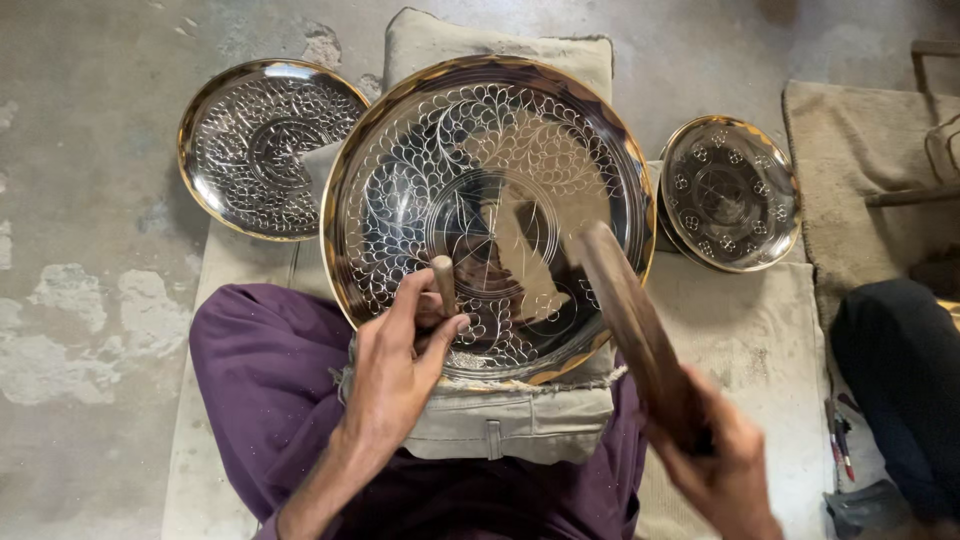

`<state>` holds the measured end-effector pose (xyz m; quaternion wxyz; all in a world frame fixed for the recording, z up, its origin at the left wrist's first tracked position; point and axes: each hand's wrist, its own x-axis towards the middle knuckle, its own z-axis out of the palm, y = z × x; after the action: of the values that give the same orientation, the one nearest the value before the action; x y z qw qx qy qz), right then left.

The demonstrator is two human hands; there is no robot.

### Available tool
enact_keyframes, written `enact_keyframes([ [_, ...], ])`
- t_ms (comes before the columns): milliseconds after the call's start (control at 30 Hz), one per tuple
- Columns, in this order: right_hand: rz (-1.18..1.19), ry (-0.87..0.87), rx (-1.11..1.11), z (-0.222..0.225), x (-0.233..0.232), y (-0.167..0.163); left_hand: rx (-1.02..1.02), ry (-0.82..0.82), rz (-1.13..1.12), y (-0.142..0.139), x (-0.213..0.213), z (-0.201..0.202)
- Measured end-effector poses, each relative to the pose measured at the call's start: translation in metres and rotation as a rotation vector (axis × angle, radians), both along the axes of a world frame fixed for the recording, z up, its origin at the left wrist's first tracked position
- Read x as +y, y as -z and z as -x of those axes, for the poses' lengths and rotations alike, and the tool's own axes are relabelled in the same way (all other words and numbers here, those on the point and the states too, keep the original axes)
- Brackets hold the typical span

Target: The person sits on the floor with a large engraved metal tray resting on a cushioned stand. They hold a small punch against the tray's surface with one hand and strike it with a wooden mallet in the other hand, working around the decorative pattern, occasionally repositioning the punch and steadying the tray with a cloth.

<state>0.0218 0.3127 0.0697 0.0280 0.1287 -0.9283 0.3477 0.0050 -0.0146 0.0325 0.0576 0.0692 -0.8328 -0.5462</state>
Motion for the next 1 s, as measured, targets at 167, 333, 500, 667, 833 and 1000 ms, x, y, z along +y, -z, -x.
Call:
enact_keyframes([
  [167, -0.264, -0.217, 0.23, 0.064, -0.027, -0.052, 0.01, -0.038, -0.022, -0.001, 0.002, -0.003],
  [333, -0.269, -0.449, 0.375, 0.114, -0.062, -0.093, 0.035, -0.058, -0.067, -0.008, 0.004, -0.005],
  [500, -0.531, -0.542, 0.353, 0.136, -0.091, -0.117, 0.04, -0.048, -0.064, -0.007, 0.005, -0.004],
  [667, -0.444, -0.506, 0.205, 0.138, -0.102, -0.118, 0.11, -0.043, -0.026, -0.004, 0.004, -0.006],
  [833, -0.664, -0.56, 0.508, 0.141, -0.094, -0.11, -0.112, -0.002, -0.016, 0.001, 0.006, -0.002],
  [1000, -0.444, -0.391, 0.147, 0.132, -0.083, -0.113, 0.044, 0.001, 0.017, 0.006, 0.006, -0.001],
])
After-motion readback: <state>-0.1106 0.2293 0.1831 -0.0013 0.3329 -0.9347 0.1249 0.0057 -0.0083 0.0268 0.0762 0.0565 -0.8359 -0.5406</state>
